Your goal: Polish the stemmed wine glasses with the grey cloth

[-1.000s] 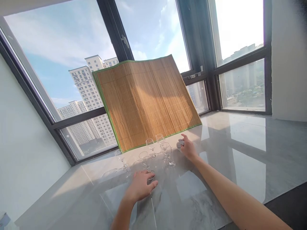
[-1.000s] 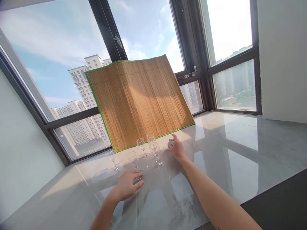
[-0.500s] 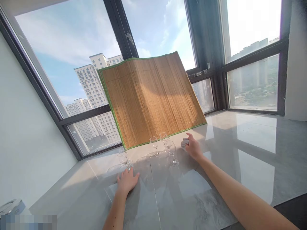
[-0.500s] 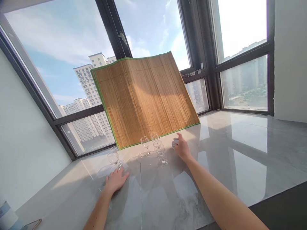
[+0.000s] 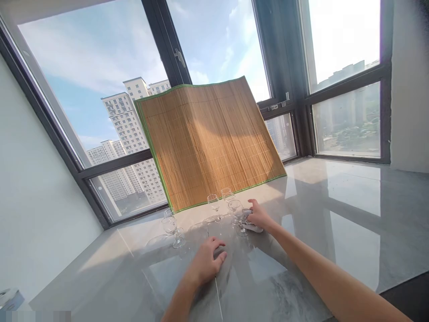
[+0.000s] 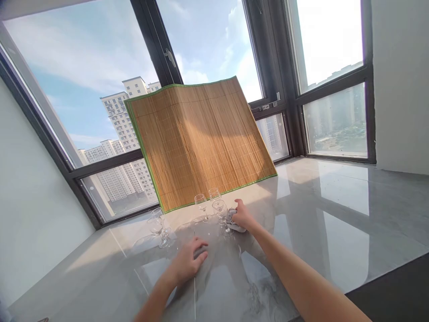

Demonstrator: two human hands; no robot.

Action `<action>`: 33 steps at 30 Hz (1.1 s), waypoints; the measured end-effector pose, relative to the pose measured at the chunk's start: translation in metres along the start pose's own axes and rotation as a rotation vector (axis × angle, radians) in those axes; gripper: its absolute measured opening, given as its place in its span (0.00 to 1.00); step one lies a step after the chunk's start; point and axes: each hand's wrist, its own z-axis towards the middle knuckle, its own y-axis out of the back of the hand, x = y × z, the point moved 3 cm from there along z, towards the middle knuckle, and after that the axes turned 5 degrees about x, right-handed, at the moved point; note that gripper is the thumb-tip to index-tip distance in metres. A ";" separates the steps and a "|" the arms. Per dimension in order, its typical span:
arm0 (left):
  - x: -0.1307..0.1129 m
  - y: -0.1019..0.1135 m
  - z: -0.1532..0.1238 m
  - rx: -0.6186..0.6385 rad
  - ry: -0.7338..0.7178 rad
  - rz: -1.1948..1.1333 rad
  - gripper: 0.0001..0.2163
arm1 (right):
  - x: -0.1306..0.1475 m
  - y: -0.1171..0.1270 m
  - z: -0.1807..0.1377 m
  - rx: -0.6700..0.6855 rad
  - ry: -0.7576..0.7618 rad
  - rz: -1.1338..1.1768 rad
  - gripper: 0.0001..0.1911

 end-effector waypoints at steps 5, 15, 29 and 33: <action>-0.019 -0.022 0.004 0.057 -0.056 -0.003 0.29 | 0.009 -0.015 -0.019 -0.025 0.026 -0.074 0.38; -0.013 -0.024 0.008 0.019 -0.081 -0.008 0.31 | 0.027 -0.063 -0.047 0.092 0.083 0.015 0.35; 0.056 0.032 -0.019 0.017 0.419 0.243 0.21 | 0.015 -0.022 -0.025 -0.016 -0.078 0.043 0.35; 0.080 0.040 -0.027 0.039 0.626 0.303 0.24 | 0.017 -0.020 -0.024 0.091 -0.067 0.121 0.42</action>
